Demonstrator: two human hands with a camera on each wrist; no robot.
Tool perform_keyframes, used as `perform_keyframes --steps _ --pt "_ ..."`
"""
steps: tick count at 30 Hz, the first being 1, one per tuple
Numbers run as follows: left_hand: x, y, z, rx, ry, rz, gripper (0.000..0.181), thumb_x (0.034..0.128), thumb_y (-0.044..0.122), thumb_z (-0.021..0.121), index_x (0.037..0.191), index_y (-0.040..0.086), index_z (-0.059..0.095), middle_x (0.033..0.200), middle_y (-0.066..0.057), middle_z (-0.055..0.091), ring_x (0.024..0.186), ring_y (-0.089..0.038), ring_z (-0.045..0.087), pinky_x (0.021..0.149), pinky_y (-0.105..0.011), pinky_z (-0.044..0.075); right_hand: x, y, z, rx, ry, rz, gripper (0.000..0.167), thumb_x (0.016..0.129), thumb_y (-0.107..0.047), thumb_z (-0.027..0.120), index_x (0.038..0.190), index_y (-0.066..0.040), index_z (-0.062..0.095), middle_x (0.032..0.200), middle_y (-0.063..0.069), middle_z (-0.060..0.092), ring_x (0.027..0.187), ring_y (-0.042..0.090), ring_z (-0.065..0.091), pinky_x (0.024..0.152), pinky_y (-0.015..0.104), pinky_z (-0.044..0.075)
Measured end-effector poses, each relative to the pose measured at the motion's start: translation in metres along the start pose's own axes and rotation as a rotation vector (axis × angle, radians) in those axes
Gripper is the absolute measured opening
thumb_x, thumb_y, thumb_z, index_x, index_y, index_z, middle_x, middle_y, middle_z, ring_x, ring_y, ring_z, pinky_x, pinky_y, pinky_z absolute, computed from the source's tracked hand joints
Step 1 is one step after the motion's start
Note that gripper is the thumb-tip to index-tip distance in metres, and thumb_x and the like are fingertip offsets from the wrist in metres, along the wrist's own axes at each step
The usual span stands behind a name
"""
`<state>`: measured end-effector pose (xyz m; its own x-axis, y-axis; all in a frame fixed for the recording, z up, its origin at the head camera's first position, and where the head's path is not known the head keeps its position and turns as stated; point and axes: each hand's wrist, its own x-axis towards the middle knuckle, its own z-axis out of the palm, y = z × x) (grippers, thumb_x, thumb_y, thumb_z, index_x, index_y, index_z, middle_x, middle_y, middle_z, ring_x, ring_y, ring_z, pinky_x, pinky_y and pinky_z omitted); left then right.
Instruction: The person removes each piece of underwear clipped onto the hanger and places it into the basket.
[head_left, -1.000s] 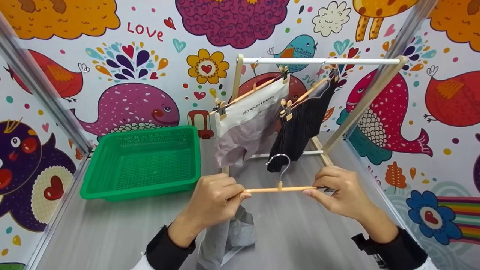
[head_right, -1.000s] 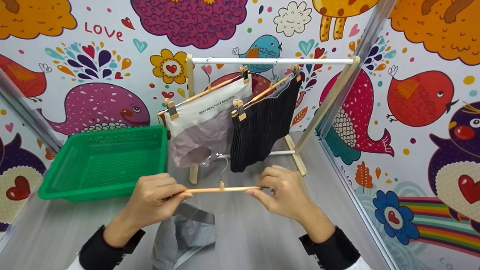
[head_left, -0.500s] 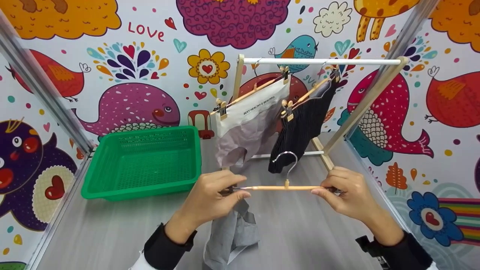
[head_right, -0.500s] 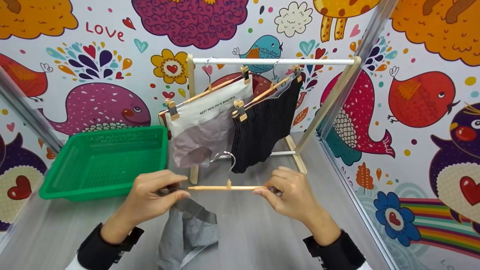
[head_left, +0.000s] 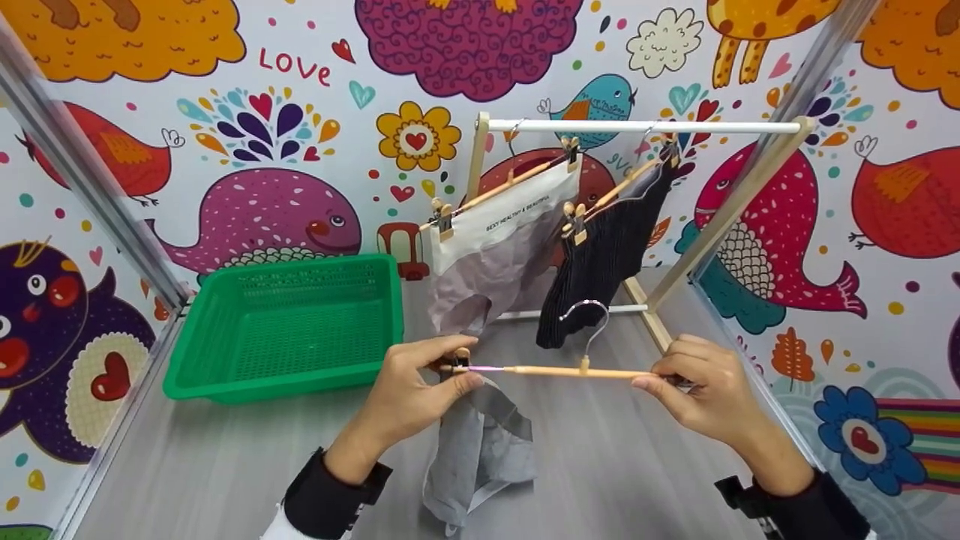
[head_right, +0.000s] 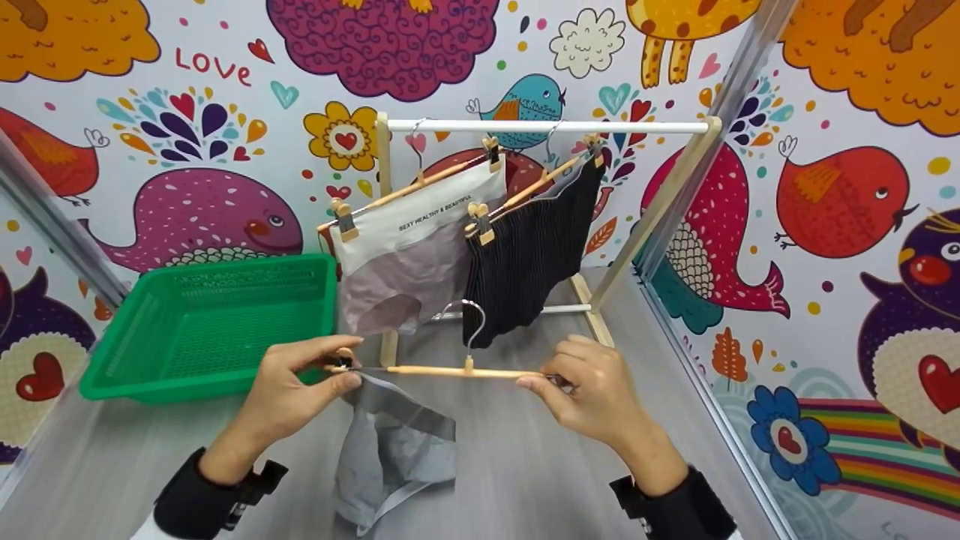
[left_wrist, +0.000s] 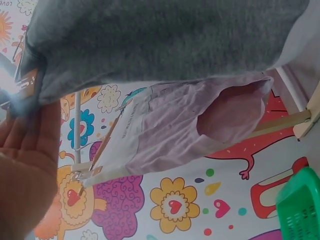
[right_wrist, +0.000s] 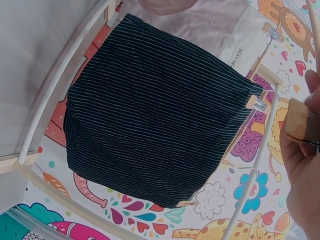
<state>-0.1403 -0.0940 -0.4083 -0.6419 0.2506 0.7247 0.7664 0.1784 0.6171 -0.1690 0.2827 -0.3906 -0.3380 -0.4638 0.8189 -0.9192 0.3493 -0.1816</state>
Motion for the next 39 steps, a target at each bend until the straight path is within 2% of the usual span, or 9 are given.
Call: perform_keyframes --steps 3,10,13,19,22,30,34,39 --pt "-0.0008 -0.0008 0.0004 -0.012 0.005 -0.026 0.035 0.0840 0.003 0.087 0.117 0.000 0.077 0.090 -0.010 0.074 0.076 -0.013 0.067 0.065 -0.028 0.059 -0.0026 0.0015 -0.0009 -0.013 -0.002 0.007 0.041 0.096 -0.040 0.075 0.074 -0.006 0.072 0.064 0.001 0.057 0.058 0.012 0.044 0.049 0.019 0.039" --pt "-0.0039 0.0005 0.0035 -0.040 0.026 -0.037 0.027 0.0859 -0.001 0.083 0.112 0.001 0.077 0.091 -0.006 0.075 0.080 -0.015 0.068 0.071 -0.027 0.059 -0.0057 0.0014 -0.0002 -0.009 0.005 0.011 0.040 0.096 -0.039 0.076 0.075 -0.006 0.072 0.065 0.001 0.058 0.059 0.011 0.045 0.050 0.018 0.040" --pt "-0.0051 0.0001 0.0052 -0.045 0.037 -0.015 0.025 0.0854 -0.003 0.083 0.109 0.003 0.077 0.091 -0.006 0.075 0.078 -0.016 0.067 0.072 -0.026 0.057 -0.0040 -0.0007 0.0015 0.005 0.013 -0.003 0.040 0.096 -0.038 0.076 0.073 -0.006 0.071 0.063 0.001 0.056 0.058 0.012 0.043 0.048 0.020 0.038" --pt "-0.0038 -0.0010 0.0075 -0.041 0.071 0.076 0.026 0.0819 -0.009 0.082 0.104 0.003 0.075 0.087 -0.007 0.073 0.070 -0.016 0.062 0.067 -0.024 0.053 -0.0021 -0.0026 0.0032 0.023 0.021 -0.010 0.041 0.097 -0.037 0.075 0.072 -0.005 0.070 0.062 0.001 0.055 0.057 0.012 0.042 0.047 0.021 0.036" --pt "-0.0023 -0.0006 0.0076 -0.042 0.072 0.101 0.027 0.0809 -0.011 0.081 0.103 0.003 0.074 0.085 -0.006 0.071 0.069 -0.016 0.060 0.064 -0.023 0.051 -0.0023 -0.0020 0.0038 0.025 0.022 -0.010 0.040 0.097 -0.036 0.076 0.072 -0.005 0.070 0.062 0.001 0.055 0.057 0.012 0.043 0.048 0.020 0.036" --pt "-0.0007 -0.0017 0.0062 -0.075 0.051 0.099 0.023 0.0828 -0.011 0.080 0.101 0.003 0.076 0.082 -0.005 0.070 0.068 -0.016 0.058 0.061 -0.023 0.049 -0.0038 -0.0017 0.0041 0.012 0.026 -0.008 0.041 0.097 -0.037 0.075 0.072 -0.005 0.070 0.062 0.001 0.055 0.057 0.012 0.042 0.048 0.019 0.036" --pt "-0.0005 -0.0025 0.0062 -0.089 0.052 0.103 0.019 0.0847 -0.009 0.079 0.101 0.000 0.076 0.087 -0.009 0.074 0.071 -0.016 0.063 0.063 -0.021 0.051 -0.0040 -0.0022 0.0048 0.002 0.023 -0.009 0.041 0.097 -0.037 0.075 0.072 -0.005 0.070 0.062 0.001 0.055 0.057 0.012 0.043 0.048 0.020 0.037" --pt "0.0015 -0.0021 0.0059 -0.106 0.060 0.097 0.018 0.0833 -0.011 0.080 0.099 -0.004 0.077 0.092 -0.012 0.078 0.082 -0.020 0.074 0.073 -0.023 0.059 -0.0035 -0.0029 0.0052 -0.011 0.026 -0.009 0.042 0.097 -0.038 0.074 0.071 -0.005 0.070 0.062 0.001 0.055 0.057 0.012 0.043 0.048 0.020 0.036"
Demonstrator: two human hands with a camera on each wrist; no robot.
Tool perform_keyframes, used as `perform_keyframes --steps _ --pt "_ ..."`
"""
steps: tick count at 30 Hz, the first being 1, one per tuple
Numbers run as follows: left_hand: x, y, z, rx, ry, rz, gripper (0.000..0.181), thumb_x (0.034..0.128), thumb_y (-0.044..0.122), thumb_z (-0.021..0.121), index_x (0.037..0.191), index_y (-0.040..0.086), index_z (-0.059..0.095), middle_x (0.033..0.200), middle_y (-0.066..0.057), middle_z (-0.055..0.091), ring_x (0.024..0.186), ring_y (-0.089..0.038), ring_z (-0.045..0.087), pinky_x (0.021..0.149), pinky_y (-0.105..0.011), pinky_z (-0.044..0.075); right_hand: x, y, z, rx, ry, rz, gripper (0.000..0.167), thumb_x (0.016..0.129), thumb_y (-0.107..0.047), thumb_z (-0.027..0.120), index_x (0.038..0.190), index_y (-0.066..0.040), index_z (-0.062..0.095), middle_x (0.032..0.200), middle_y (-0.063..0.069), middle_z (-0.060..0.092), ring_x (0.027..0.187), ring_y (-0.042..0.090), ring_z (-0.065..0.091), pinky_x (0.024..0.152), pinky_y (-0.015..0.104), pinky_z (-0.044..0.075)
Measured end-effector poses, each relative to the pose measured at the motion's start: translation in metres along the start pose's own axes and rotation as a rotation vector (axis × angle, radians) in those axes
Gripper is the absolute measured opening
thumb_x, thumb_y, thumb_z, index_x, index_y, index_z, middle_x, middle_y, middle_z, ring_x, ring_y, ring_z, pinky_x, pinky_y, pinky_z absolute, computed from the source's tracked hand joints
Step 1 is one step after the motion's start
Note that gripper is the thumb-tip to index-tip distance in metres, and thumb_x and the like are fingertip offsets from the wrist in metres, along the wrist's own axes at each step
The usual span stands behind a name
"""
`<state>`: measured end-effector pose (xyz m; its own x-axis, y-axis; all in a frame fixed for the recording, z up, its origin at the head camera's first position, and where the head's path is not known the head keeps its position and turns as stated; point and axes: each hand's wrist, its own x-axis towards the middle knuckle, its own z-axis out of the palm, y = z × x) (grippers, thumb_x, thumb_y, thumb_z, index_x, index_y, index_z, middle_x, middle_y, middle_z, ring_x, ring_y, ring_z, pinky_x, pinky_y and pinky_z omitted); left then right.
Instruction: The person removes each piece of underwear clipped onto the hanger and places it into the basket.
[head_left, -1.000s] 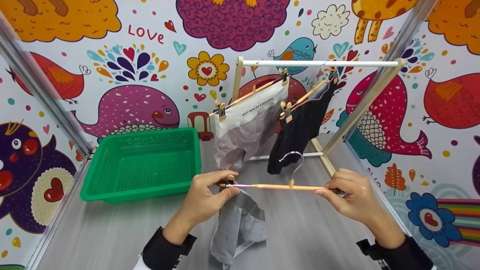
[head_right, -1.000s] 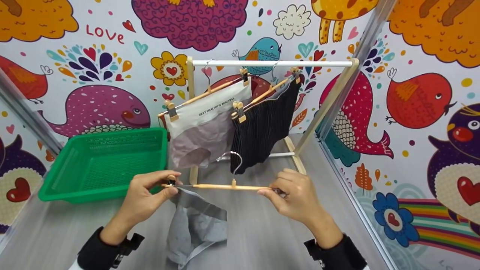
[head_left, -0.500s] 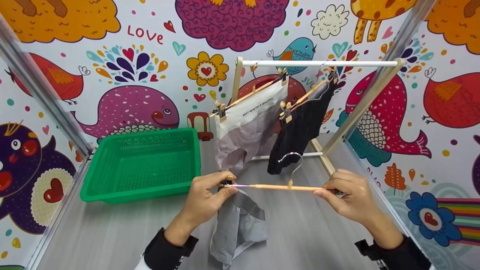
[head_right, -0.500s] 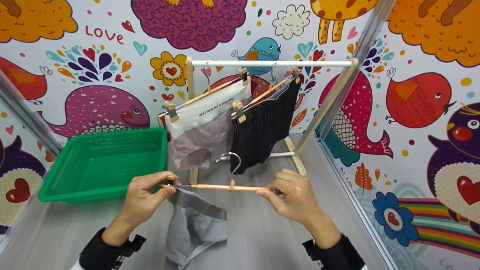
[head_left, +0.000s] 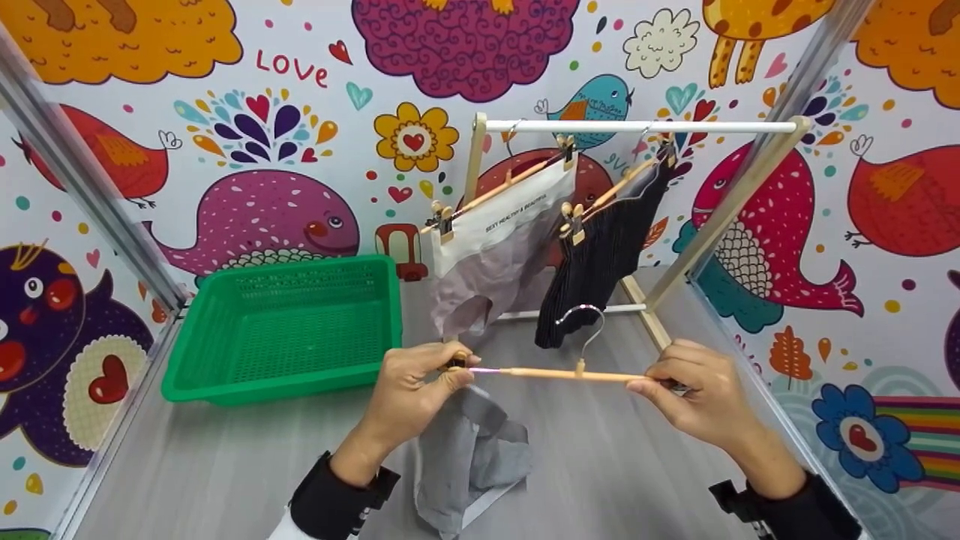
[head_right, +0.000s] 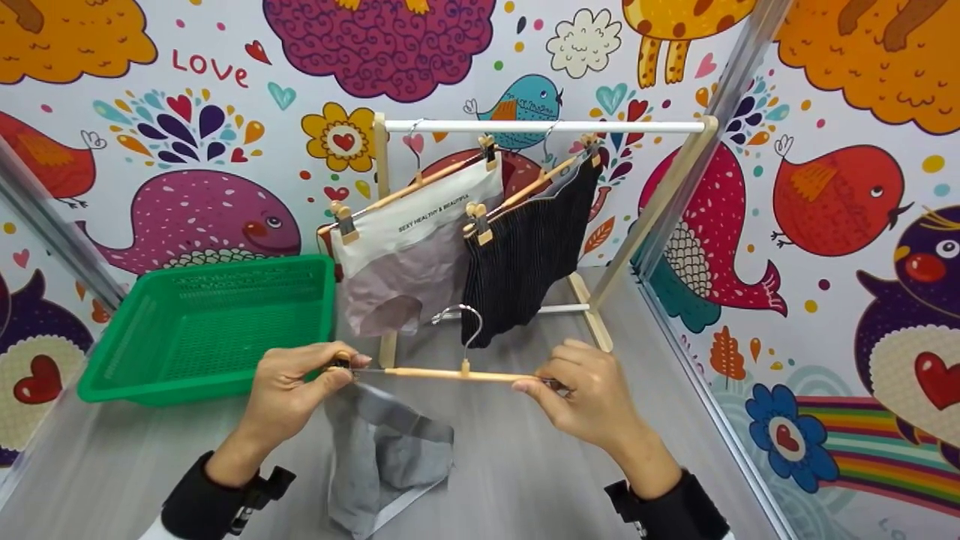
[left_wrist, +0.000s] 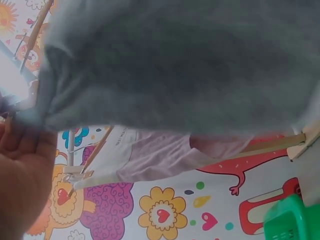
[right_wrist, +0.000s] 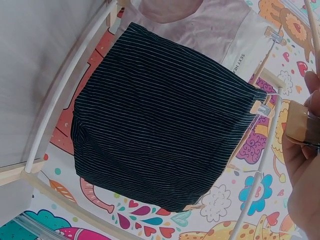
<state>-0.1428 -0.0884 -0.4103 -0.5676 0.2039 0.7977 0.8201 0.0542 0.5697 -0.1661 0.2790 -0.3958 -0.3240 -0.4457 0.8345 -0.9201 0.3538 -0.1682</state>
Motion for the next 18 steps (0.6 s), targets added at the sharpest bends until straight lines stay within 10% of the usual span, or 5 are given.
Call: perform_keyframes --steps 18 --pt "-0.0003 -0.0007 -0.0018 0.046 0.013 -0.053 0.017 0.0858 -0.005 0.081 0.100 0.003 0.075 0.088 -0.006 0.076 0.077 -0.014 0.068 0.073 -0.023 0.057 -0.0014 0.0000 0.0011 0.085 -0.036 -0.007 0.034 0.102 -0.029 0.071 0.078 -0.005 0.072 0.067 0.000 0.057 0.059 0.011 0.046 0.051 0.019 0.039"
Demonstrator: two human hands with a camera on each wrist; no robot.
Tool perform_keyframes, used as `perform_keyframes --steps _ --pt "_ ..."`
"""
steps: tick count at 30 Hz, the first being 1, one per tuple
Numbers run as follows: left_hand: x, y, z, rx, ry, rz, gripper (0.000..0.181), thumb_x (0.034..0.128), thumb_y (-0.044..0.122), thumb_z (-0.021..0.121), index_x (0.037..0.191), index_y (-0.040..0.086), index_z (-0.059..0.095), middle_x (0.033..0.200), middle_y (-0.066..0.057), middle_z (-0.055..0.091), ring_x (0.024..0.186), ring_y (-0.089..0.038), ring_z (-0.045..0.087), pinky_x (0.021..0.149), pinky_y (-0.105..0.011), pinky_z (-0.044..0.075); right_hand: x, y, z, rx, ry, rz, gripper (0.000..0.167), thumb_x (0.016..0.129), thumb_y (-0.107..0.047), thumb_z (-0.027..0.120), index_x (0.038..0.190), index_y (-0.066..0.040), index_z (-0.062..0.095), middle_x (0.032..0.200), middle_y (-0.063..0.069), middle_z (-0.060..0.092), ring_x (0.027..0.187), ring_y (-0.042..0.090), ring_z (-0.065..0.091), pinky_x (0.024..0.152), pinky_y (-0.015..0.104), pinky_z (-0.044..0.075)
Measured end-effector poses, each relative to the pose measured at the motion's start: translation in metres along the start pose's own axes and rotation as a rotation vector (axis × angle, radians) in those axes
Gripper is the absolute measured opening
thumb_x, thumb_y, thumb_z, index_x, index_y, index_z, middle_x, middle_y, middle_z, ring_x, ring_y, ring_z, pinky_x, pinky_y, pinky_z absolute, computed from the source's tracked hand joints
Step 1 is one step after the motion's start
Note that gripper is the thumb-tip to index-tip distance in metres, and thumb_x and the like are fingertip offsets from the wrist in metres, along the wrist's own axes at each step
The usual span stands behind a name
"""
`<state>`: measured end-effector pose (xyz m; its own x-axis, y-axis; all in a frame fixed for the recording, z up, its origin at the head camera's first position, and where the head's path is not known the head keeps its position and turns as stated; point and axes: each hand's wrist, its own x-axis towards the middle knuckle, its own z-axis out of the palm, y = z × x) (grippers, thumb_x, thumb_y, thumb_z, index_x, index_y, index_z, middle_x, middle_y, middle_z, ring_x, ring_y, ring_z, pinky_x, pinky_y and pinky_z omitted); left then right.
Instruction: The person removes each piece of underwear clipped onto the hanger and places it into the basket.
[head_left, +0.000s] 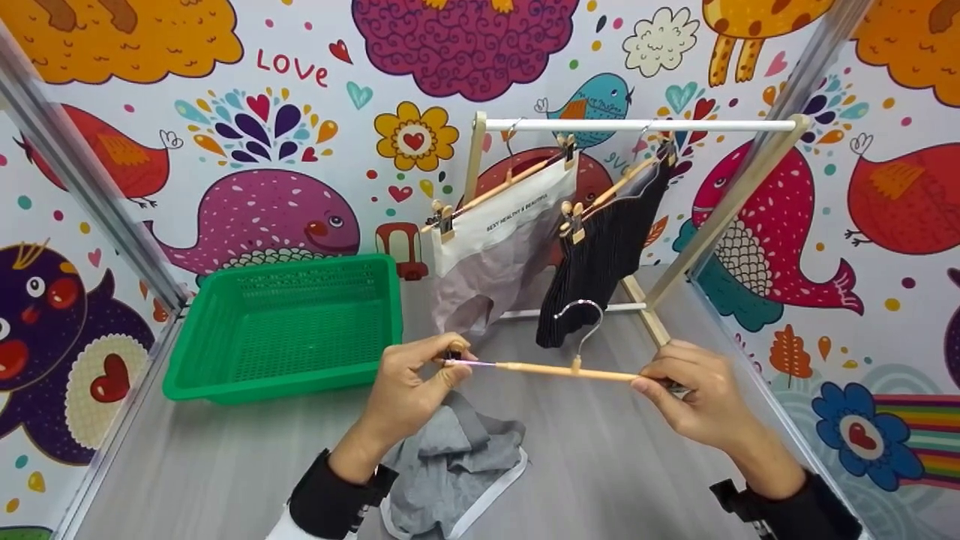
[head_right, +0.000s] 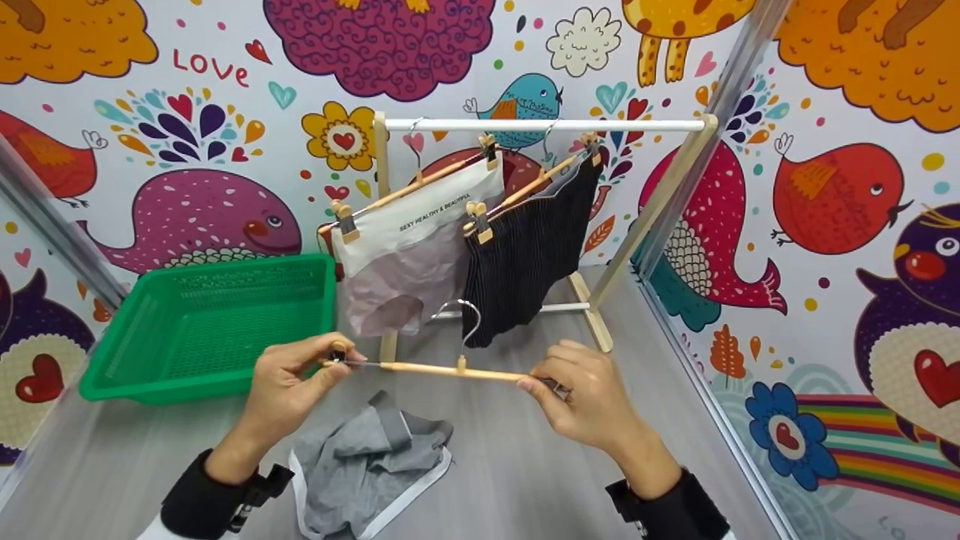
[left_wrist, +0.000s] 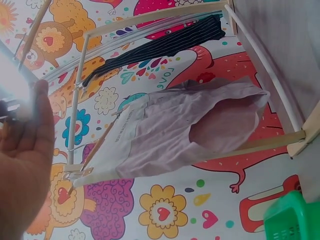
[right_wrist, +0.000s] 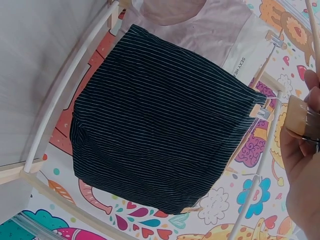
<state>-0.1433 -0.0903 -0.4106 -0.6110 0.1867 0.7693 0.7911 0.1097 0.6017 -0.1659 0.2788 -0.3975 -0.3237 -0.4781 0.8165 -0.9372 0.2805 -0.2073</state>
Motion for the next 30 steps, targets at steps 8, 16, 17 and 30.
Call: perform_keyframes --steps 8,16,17,30 --pt "-0.002 -0.001 -0.002 -0.069 0.019 0.035 0.030 0.0863 -0.005 0.081 0.116 -0.005 0.074 0.092 -0.013 0.077 0.081 -0.021 0.073 0.076 -0.023 0.059 -0.001 -0.003 -0.003 0.033 -0.023 -0.003 0.030 0.103 -0.024 0.070 0.082 -0.003 0.073 0.069 0.000 0.058 0.059 0.009 0.047 0.051 0.018 0.040" --pt "-0.012 -0.009 -0.003 -0.047 0.020 -0.026 0.039 0.0830 0.000 0.085 0.121 -0.003 0.074 0.101 -0.012 0.079 0.084 -0.027 0.076 0.075 -0.030 0.061 0.003 -0.007 -0.007 0.071 0.080 -0.027 0.035 0.102 -0.023 0.071 0.077 0.002 0.071 0.068 0.005 0.058 0.059 0.012 0.047 0.049 0.020 0.039" --pt "-0.014 -0.010 -0.003 -0.043 0.020 -0.039 0.040 0.0815 -0.004 0.086 0.120 -0.003 0.074 0.099 -0.011 0.079 0.083 -0.027 0.076 0.073 -0.031 0.061 0.004 -0.007 -0.008 0.071 0.090 -0.027 0.035 0.101 -0.023 0.072 0.077 0.002 0.071 0.068 0.005 0.059 0.059 0.012 0.047 0.049 0.020 0.039" --pt "-0.038 -0.024 0.001 0.114 -0.042 -0.018 0.052 0.0781 0.003 0.091 0.127 0.004 0.073 0.116 -0.007 0.077 0.099 -0.026 0.074 0.085 -0.034 0.060 0.000 -0.005 -0.017 0.003 0.126 0.017 0.040 0.101 -0.028 0.072 0.077 0.003 0.072 0.066 0.005 0.059 0.060 0.012 0.047 0.050 0.021 0.039"
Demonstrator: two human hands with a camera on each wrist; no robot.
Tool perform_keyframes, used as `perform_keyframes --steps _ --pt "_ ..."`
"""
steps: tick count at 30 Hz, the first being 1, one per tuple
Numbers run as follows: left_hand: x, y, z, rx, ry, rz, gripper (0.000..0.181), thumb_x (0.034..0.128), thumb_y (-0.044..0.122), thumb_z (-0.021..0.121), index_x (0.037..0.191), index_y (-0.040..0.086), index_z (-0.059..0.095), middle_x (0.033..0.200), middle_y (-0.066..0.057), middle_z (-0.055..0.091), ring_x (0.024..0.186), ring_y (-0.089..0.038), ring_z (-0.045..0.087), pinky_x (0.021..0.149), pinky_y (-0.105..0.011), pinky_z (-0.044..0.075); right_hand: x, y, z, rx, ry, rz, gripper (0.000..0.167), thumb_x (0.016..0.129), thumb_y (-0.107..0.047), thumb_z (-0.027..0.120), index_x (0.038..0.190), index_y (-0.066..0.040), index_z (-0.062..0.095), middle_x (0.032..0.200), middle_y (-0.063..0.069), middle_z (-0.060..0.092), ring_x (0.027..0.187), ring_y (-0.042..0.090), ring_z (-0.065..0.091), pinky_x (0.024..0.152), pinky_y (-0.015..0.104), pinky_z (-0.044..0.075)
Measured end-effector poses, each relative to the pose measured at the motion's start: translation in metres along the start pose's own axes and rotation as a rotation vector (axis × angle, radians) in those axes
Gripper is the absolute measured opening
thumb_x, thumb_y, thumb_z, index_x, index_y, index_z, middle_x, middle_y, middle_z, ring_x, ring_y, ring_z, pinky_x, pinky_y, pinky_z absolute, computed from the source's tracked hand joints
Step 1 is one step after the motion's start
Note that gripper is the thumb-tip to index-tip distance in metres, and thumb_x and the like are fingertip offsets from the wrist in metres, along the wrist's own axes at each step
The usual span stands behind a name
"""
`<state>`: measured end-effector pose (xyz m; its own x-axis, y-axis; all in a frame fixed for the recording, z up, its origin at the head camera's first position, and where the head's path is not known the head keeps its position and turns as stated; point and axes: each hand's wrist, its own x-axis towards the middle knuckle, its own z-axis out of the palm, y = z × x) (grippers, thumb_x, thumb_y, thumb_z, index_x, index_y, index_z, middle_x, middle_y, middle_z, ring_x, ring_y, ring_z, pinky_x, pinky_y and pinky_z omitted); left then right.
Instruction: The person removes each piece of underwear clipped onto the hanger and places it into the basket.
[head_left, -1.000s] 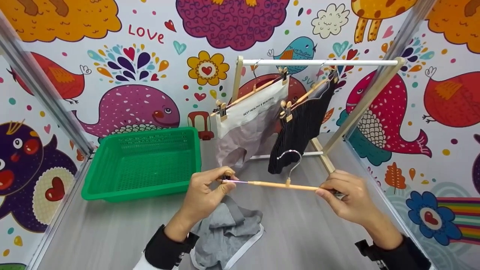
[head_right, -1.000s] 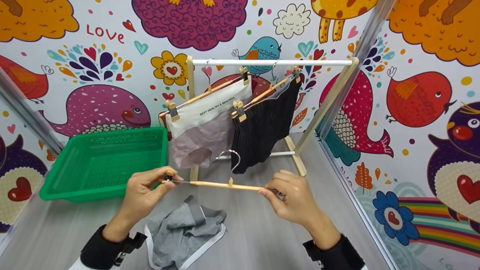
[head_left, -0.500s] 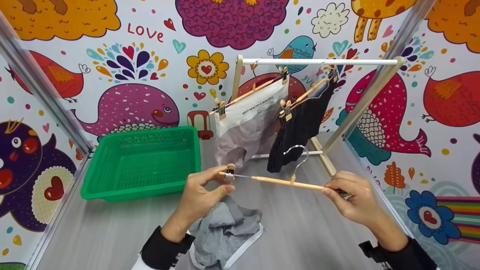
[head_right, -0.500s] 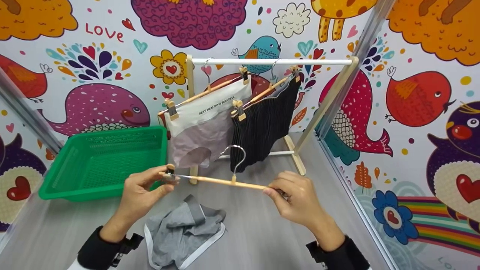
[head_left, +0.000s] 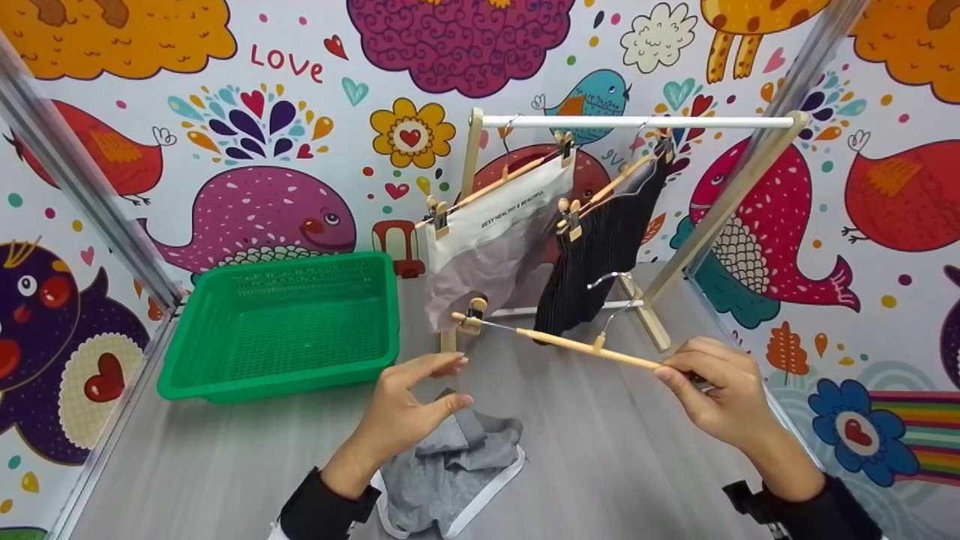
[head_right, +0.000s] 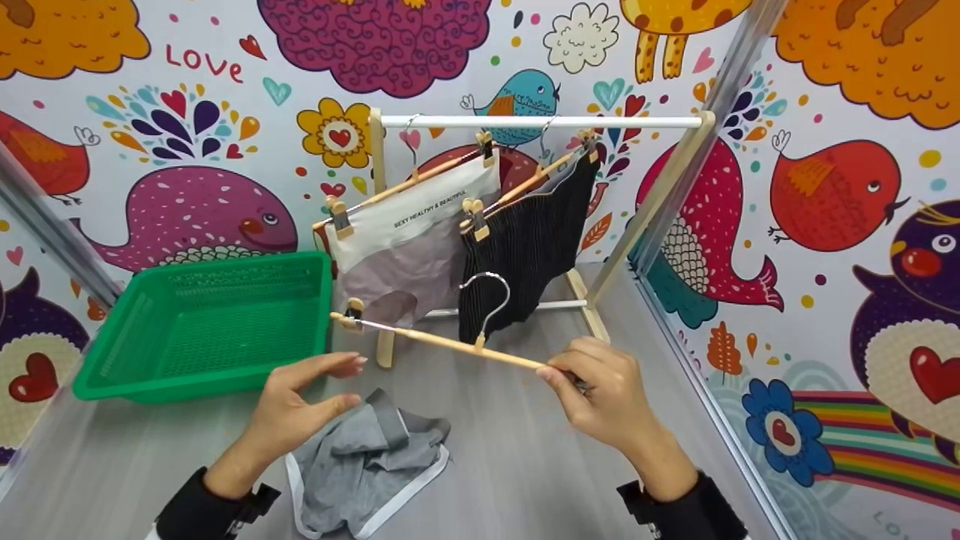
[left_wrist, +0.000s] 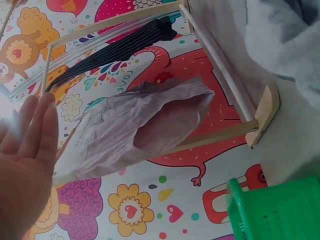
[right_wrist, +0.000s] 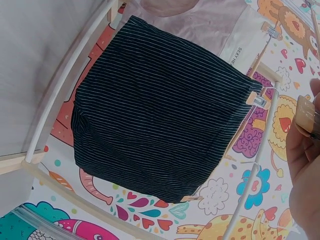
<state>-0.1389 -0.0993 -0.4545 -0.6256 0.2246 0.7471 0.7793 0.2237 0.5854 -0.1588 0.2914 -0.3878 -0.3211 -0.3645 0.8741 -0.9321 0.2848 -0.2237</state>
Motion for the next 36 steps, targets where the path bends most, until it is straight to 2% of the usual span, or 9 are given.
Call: perform_keyframes --steps 4,8,11,15,18,22,31,36 --pt "-0.010 -0.007 0.001 0.071 -0.024 -0.006 0.064 0.0748 0.010 0.095 0.134 0.005 0.070 0.130 -0.007 0.073 0.114 -0.027 0.070 0.096 -0.036 0.057 0.001 0.000 -0.002 -0.002 0.008 0.000 0.040 0.101 -0.028 0.072 0.076 0.004 0.072 0.066 0.006 0.058 0.060 0.011 0.046 0.049 0.021 0.037" --pt "-0.021 -0.013 0.002 0.176 -0.056 -0.052 0.076 0.0700 0.023 0.099 0.138 0.008 0.068 0.143 -0.006 0.066 0.128 -0.029 0.064 0.102 -0.051 0.053 0.002 0.000 -0.004 -0.011 0.019 0.002 0.041 0.102 -0.028 0.071 0.076 0.004 0.072 0.066 0.005 0.057 0.060 0.011 0.045 0.049 0.021 0.036" --pt "-0.029 -0.018 0.002 0.271 -0.107 -0.079 0.083 0.0686 0.036 0.099 0.140 0.008 0.067 0.148 -0.007 0.062 0.134 -0.029 0.059 0.106 -0.059 0.048 0.003 0.000 -0.005 -0.022 0.026 0.009 0.042 0.102 -0.030 0.071 0.076 0.004 0.072 0.066 0.005 0.057 0.060 0.011 0.045 0.049 0.021 0.036" --pt "-0.038 -0.025 0.003 0.414 -0.203 -0.066 0.092 0.0689 0.052 0.096 0.142 0.006 0.065 0.153 -0.010 0.057 0.139 -0.031 0.055 0.111 -0.059 0.043 0.004 -0.001 -0.006 -0.029 0.029 0.010 0.042 0.101 -0.030 0.072 0.076 0.004 0.072 0.066 0.005 0.058 0.061 0.011 0.045 0.050 0.021 0.036" --pt "-0.044 -0.029 0.004 0.510 -0.264 -0.054 0.099 0.0666 0.057 0.095 0.144 0.005 0.063 0.156 -0.012 0.053 0.140 -0.036 0.052 0.114 -0.058 0.041 0.005 0.000 -0.007 -0.031 0.036 0.008 0.042 0.101 -0.030 0.072 0.076 0.005 0.073 0.065 0.005 0.057 0.060 0.011 0.044 0.049 0.021 0.036" --pt "-0.053 -0.033 0.006 0.562 -0.331 -0.102 0.107 0.0631 0.059 0.096 0.148 0.005 0.058 0.159 -0.015 0.049 0.141 -0.040 0.050 0.115 -0.060 0.039 0.004 0.001 -0.009 -0.047 0.043 0.019 0.044 0.101 -0.030 0.072 0.077 0.006 0.073 0.064 0.005 0.057 0.061 0.011 0.044 0.049 0.020 0.036" --pt "-0.069 -0.038 0.013 0.630 -0.519 -0.286 0.121 0.0634 0.071 0.088 0.158 0.008 0.047 0.166 -0.018 0.036 0.147 -0.043 0.041 0.119 -0.063 0.030 0.003 0.002 -0.013 -0.112 0.037 0.057 0.045 0.102 -0.032 0.068 0.079 0.006 0.072 0.066 0.006 0.056 0.062 0.010 0.045 0.051 0.019 0.037" --pt "-0.078 -0.044 0.016 0.658 -0.571 -0.309 0.127 0.0600 0.074 0.088 0.159 0.008 0.044 0.165 -0.020 0.036 0.146 -0.045 0.042 0.117 -0.065 0.033 0.004 0.002 -0.013 -0.107 0.048 0.042 0.045 0.103 -0.031 0.068 0.078 0.007 0.071 0.066 0.007 0.055 0.062 0.011 0.043 0.052 0.018 0.035"
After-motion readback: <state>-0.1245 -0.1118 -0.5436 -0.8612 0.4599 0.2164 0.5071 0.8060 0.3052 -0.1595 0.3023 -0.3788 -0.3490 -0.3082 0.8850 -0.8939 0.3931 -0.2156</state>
